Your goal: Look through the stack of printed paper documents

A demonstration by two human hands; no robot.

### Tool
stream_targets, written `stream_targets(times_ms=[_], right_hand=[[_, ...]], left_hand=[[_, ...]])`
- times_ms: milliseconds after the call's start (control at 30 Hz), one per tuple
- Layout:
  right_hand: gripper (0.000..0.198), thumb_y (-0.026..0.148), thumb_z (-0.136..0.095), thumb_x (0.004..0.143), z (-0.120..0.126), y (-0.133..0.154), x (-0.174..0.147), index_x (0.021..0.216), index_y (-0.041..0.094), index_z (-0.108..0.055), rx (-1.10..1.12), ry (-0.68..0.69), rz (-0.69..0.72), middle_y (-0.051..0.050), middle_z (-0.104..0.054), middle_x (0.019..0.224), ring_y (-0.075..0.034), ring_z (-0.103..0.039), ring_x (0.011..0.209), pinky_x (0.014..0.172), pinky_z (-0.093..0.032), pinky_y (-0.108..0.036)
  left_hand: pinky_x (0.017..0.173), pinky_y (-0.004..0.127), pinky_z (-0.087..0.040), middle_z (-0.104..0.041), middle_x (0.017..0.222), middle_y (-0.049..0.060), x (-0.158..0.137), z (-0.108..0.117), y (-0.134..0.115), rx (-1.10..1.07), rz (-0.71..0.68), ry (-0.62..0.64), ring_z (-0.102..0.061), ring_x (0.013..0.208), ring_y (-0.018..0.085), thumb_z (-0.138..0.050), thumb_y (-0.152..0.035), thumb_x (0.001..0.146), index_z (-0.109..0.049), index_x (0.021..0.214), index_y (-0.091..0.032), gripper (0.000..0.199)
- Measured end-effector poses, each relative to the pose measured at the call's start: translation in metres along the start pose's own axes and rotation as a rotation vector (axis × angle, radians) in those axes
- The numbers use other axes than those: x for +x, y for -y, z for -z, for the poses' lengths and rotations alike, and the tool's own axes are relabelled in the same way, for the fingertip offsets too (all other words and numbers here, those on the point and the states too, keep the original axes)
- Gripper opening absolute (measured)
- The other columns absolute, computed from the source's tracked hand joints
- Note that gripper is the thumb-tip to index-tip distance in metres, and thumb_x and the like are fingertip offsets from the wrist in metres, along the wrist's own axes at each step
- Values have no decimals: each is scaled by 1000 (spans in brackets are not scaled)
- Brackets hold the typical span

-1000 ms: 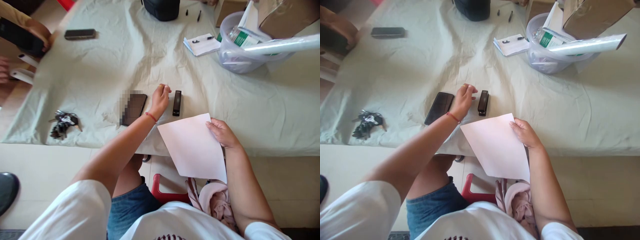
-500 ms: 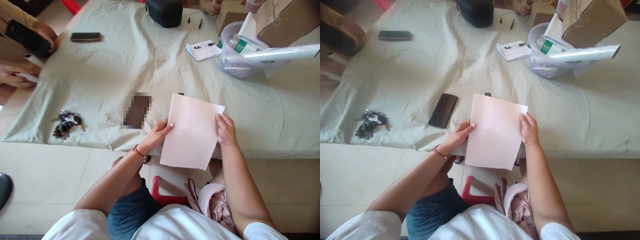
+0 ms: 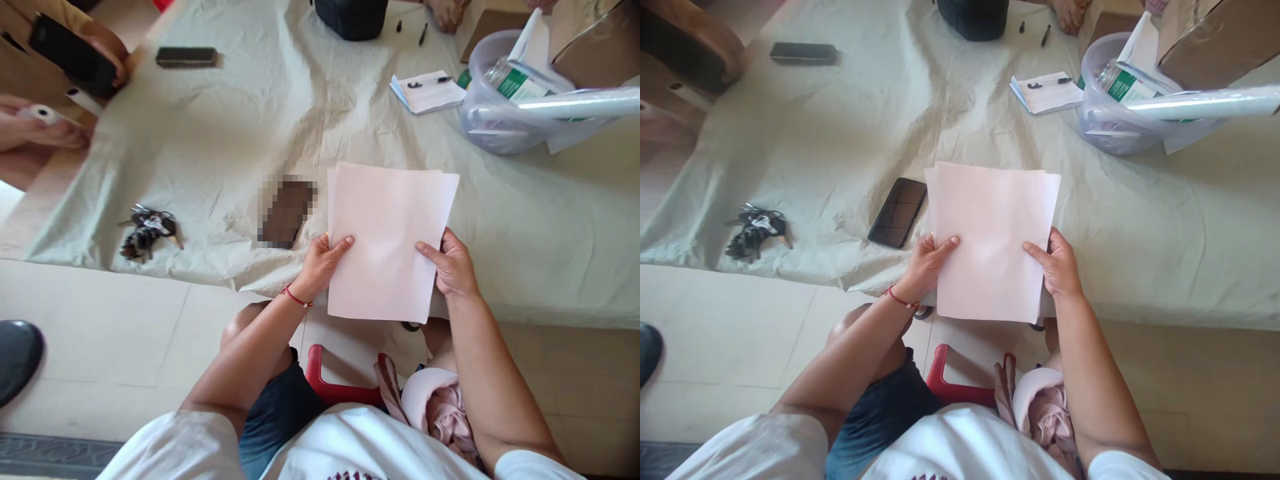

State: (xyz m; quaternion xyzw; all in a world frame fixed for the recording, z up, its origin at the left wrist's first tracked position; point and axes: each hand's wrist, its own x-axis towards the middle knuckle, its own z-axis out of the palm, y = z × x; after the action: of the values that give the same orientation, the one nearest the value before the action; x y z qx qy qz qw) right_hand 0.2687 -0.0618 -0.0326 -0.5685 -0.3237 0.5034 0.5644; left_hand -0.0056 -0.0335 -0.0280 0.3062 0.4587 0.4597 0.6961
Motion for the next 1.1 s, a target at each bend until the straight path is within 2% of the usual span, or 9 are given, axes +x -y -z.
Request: stream_targets(times_ms=[100, 200, 267, 400, 667, 800, 933, 1033, 1100], right_hand=[[69, 49, -113, 54, 1, -5, 2, 112, 26, -82, -29, -64, 6, -6, -89, 120, -29, -83, 110, 111, -67, -50], [64, 52, -112, 55, 7, -8, 7, 106, 24, -84, -38, -122, 31, -7, -89, 114, -30, -84, 104, 109, -67, -53], [62, 52, -111, 57, 13, -9, 10, 105, 23, -85, -35, -159, 59, -7, -89, 115, -29, -84, 104, 108, -67, -51], [61, 51, -109, 60, 19, -9, 12, 108, 21, -86, -47, -205, 101, -7, -89, 116, -27, -84, 103, 109, -67, -49], [56, 42, -105, 63, 20, -13, 14, 109, 19, -84, -75, -268, 141, -6, -88, 111, -23, -81, 98, 107, -67, -46], [46, 39, -99, 67, 24, -11, 15, 107, 20, -85, -132, -323, 176, -4, -88, 107, -21, -79, 93, 105, -68, -45], [43, 37, -96, 71, 36, -7, 21, 110, 21, -87, -167, -389, 243, -5, -87, 110, -22, -80, 96, 107, -68, -45], [40, 34, -95, 69, 49, -4, 28, 106, 23, -87, -140, -472, 287, -5, -87, 110, -24, -80, 99, 111, -67, -48], [36, 32, -95, 67, 57, -1, 33, 101, 26, -86, -87, -538, 297, -4, -87, 109, -25, -81, 102, 114, -67, -50]], left_hand=[[69, 31, -68, -88, 92, 6, 0, 0, 5, 5, -32, 26, -80, 74, 19, -105, -68, 72, -84, 95, -17, 60], [76, 30, -68, -87, 92, 5, 2, 1, 8, -28, -98, 46, -81, 80, 19, -99, -70, 81, -84, 96, -19, 56], [80, 29, -66, -87, 93, 4, 4, 2, 9, -45, -115, 67, -81, 84, 19, -98, -67, 82, -84, 96, -19, 51], [76, 29, -63, -85, 88, 3, 7, 3, 8, 41, -75, 113, -77, 78, 17, -97, -64, 83, -81, 95, -19, 50], [73, 30, -61, -86, 96, 5, 4, -4, 2, 63, -77, 7, -75, 79, 18, -103, -65, 73, -78, 98, -18, 59], [66, 26, -54, -79, 87, 2, 4, -4, 3, 87, -89, -14, -66, 72, 13, -95, -70, 81, -75, 94, -19, 57], [66, 25, -52, -74, 87, 0, 6, -1, 6, 116, -129, 12, -63, 73, 11, -91, -61, 88, -69, 93, -20, 47], [69, 26, -54, -76, 93, 0, 5, 0, 5, 121, -151, 34, -66, 76, 13, -90, -50, 89, -65, 104, -22, 40], [65, 26, -53, -76, 90, -2, 3, -1, 3, 122, -142, 30, -65, 69, 13, -90, -47, 89, -60, 120, -25, 49]])
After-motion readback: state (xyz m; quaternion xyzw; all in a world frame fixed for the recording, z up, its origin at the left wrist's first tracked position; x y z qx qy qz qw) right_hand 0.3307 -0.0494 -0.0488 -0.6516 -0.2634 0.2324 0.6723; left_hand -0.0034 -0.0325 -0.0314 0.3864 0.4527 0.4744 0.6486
